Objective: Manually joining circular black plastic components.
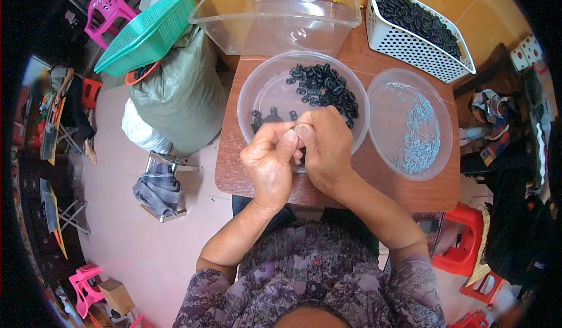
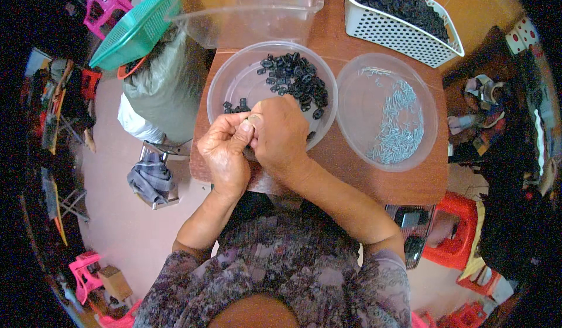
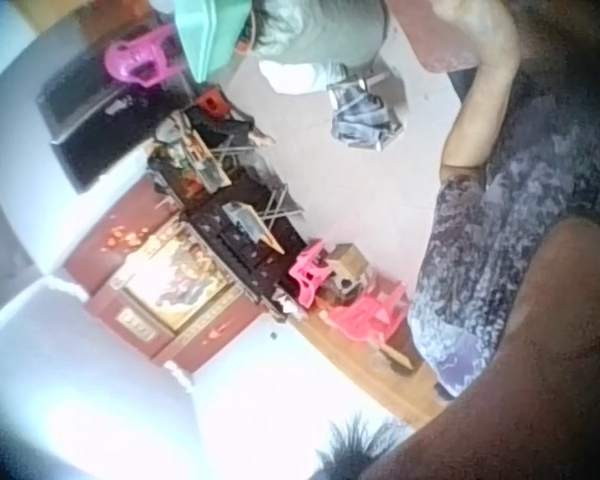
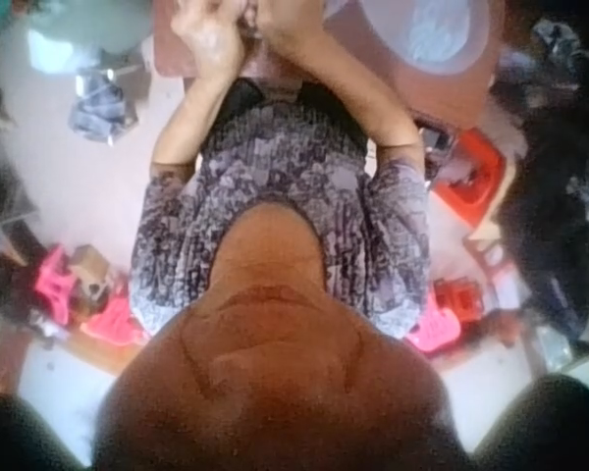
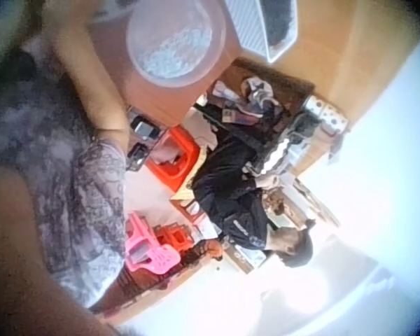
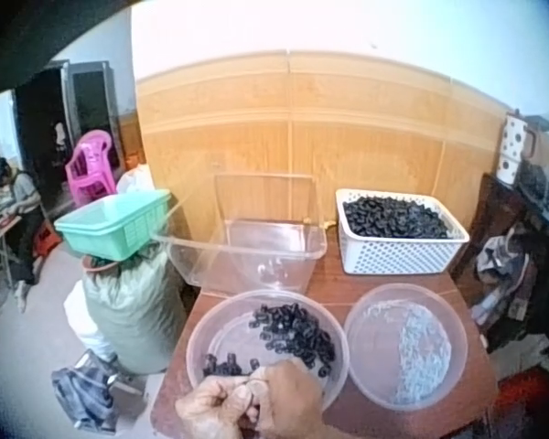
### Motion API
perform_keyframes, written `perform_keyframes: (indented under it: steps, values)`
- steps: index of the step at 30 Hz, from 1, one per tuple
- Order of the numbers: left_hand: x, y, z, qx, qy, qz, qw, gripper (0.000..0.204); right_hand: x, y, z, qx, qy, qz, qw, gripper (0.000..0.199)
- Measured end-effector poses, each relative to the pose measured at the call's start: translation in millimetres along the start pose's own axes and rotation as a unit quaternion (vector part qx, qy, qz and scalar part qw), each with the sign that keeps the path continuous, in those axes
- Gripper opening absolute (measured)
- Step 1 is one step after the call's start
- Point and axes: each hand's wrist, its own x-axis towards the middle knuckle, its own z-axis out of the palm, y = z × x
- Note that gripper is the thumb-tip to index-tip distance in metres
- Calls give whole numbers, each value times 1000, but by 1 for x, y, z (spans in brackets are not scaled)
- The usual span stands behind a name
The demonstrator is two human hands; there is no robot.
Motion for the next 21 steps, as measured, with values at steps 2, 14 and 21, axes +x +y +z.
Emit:
perform_keyframes:
  steps: [2, 14, 21]
  values:
    - [1, -2, 1, -1, 3, -11, 1000, 7, -2, 3, 2, -6, 5, 5, 1000, 2]
    - [22, -1, -19, -39, -2, -71, 997, 8, 49, 41, -4, -33, -73, 2, 997, 11]
    - [22, -2, -19, -46, -9, -63, 997, 11, 80, 93, 37, -316, -192, -137, 919, 13]
